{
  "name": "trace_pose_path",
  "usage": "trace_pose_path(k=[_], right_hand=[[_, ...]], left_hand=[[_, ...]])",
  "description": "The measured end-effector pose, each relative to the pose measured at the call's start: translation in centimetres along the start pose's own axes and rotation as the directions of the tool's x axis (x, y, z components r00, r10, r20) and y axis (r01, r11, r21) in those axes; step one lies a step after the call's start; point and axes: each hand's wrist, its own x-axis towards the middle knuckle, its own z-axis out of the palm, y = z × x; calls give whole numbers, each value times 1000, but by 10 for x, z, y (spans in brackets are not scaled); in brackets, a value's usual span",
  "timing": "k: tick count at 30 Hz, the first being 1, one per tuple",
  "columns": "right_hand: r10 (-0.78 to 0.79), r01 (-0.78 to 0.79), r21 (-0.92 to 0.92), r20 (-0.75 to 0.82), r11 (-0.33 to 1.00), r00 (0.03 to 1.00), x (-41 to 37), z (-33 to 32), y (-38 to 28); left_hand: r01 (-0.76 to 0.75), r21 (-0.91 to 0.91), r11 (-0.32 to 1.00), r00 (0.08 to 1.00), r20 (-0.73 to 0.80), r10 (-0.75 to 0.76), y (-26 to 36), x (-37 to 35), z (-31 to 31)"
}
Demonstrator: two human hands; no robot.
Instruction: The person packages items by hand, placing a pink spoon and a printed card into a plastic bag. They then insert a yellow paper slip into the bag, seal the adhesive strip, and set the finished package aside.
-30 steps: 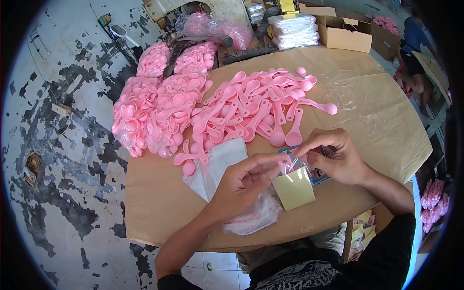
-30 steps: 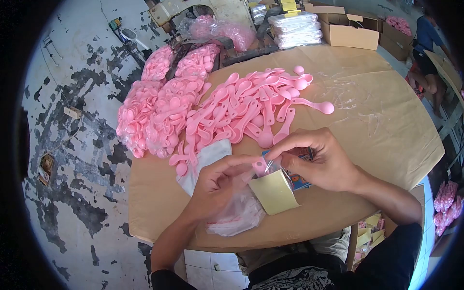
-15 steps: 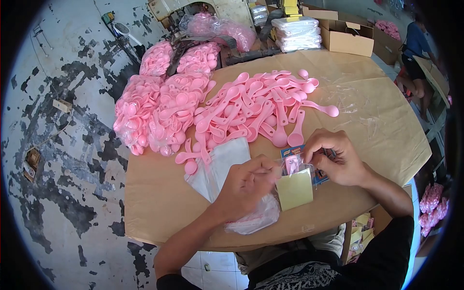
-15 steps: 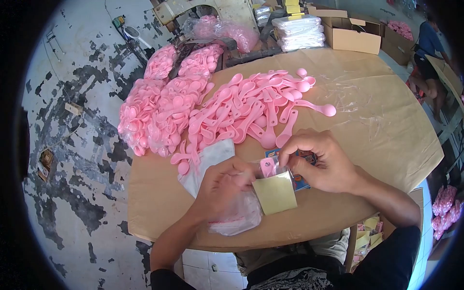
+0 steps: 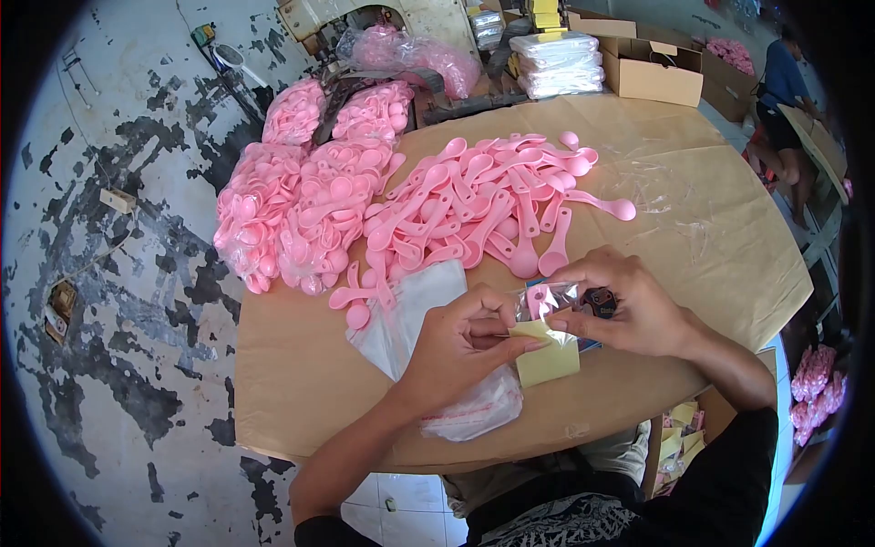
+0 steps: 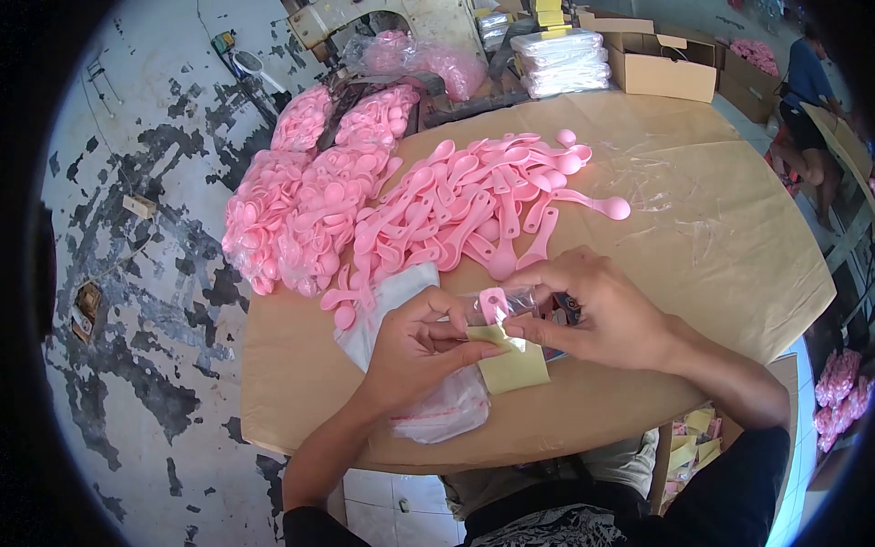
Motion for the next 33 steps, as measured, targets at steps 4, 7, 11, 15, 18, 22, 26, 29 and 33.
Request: trace_pose_path(k=[4,7,11,15,18,22,26,29,33], right_hand=[[34,-35,67,4,997,999,1,-3,-4],[74,-71,176,-13,982,997,-1,-4,-3],[94,-102,143,62,984,994,-13,-37,-5],[116,-70,247,-176,966,977,-64,-80,1],[233,-239,116,65,964,970,-103,-121,-17],[655,-640,-141,117,755,747,-186,-147,-18],[912,-902,-142,14,408,410,-305,-144,31],[978,-923,-329,20,202,207,-368,-129,70],[909,-848,-493,-238,192,344,-513,-144,151]], left_hand=[[11,-13,1000,1000,26,-11,3,1,-2],[-139,156,978,990,3,140,11,1,-12],[-280,608,743,960,157,233,39,-4,-47],[-207,760,616,978,151,143,50,-20,-77],[44,934,353,995,-71,63,56,-35,-90],[373,909,185,927,-373,-35,44,-61,-113],[306,878,369,929,-360,88,32,-44,-113],[199,849,490,959,-272,81,24,-32,-97],[77,884,461,987,-134,92,16,-30,-79]])
